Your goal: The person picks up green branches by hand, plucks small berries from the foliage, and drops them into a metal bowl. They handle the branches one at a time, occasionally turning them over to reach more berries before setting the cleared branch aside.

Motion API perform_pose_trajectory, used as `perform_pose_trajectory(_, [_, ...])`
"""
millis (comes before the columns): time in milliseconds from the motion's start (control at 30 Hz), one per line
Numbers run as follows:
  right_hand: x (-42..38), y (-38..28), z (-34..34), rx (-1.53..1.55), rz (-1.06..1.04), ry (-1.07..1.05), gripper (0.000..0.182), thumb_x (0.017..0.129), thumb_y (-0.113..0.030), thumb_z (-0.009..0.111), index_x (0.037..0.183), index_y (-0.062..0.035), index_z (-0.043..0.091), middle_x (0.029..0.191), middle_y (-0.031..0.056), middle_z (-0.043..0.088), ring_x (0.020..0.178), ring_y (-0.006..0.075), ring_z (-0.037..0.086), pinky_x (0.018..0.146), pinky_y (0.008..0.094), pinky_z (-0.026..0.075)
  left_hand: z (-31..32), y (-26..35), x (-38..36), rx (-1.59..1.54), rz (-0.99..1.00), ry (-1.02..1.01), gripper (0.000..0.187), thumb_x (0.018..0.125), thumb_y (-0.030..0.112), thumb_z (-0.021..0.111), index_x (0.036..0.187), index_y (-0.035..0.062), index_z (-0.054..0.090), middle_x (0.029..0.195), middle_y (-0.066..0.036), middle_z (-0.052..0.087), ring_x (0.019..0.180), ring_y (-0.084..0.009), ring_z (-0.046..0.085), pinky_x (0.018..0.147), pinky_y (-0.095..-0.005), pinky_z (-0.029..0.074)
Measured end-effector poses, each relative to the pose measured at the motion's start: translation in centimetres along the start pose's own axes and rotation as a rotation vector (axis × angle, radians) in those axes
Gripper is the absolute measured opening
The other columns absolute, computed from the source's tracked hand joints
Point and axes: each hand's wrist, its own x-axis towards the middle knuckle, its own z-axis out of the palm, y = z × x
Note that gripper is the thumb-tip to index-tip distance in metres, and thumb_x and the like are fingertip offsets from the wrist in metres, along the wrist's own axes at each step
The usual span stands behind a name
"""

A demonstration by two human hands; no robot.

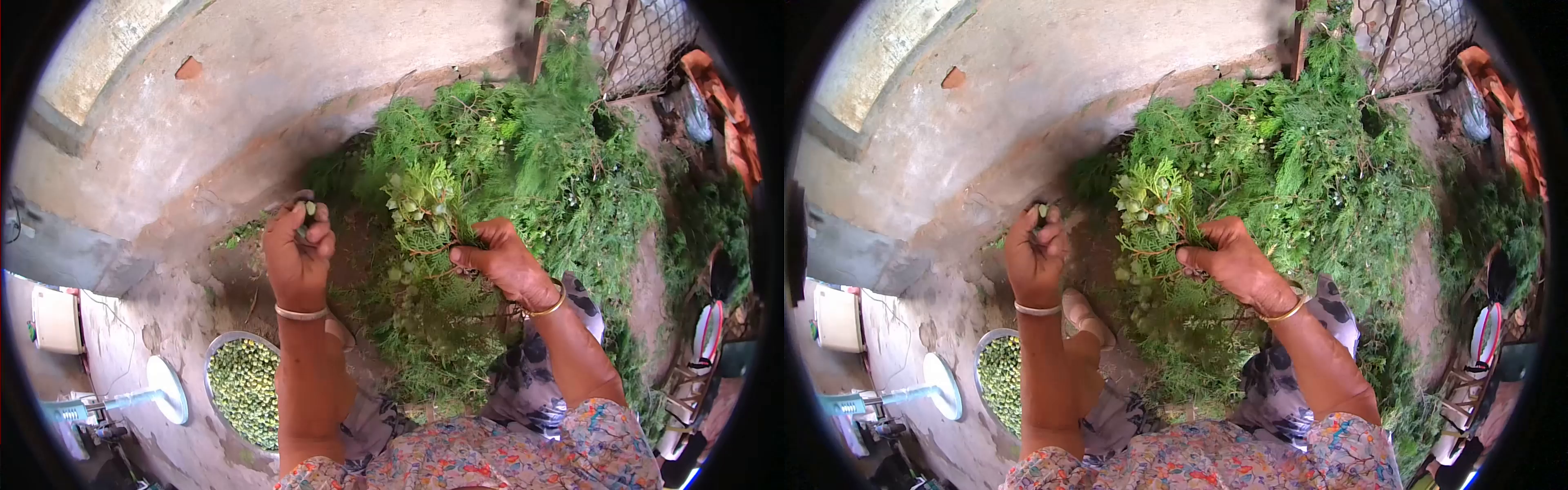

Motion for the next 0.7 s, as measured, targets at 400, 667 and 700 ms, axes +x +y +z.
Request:
perform_pose_trajectory(400, [0.6, 0.9, 1.1, -0.243, -0.108, 0.048, 0.015, 0.079, -0.005, 0.064, 0.069, 0.0025, 0.057, 0.053, -0.0014, 0.045, 0.053, 0.0046, 0.039, 0.048, 0.0273, 0.033, 2.4, -3.3, -2.4, -0.092, -0.192, -0.232, 0.017, 0.090, 0.010, 0.051, 0.102, -0.0013, 0.055, 0.090, -0.017, 0.056, 0.067, -0.0137, 0.051, 0.049, -0.0240, 0.042])
perform_pose_trajectory(667, [1.4, 2.6, 1.8, -0.383, -0.111, 0.088, 0.011, 0.077, -0.005, 0.064, 0.078, 0.0047, 0.060, 0.056, 0.0098, 0.049, 0.054, 0.0118, 0.046, 0.052, 0.0324, 0.039, 3.7, -6.2, -3.3, 0.995, 0.450, -0.143, 0.018, 0.074, 0.009, 0.074, 0.082, -0.0027, 0.063, 0.063, -0.006, 0.061, 0.056, -0.0086, 0.053, 0.051, -0.0236, 0.042])
perform_pose_trajectory(700, [1.4, 3.0, 1.9, -0.406, -0.126, 0.101, 0.011, 0.077, -0.005, 0.064, 0.081, 0.0047, 0.061, 0.057, 0.0126, 0.051, 0.054, 0.0141, 0.048, 0.054, 0.0335, 0.041, 3.6, -6.5, -3.2, 1.043, 0.565, -0.176, 0.019, 0.074, 0.009, 0.075, 0.082, -0.0030, 0.063, 0.062, -0.008, 0.060, 0.055, -0.0092, 0.053, 0.052, -0.0245, 0.043])
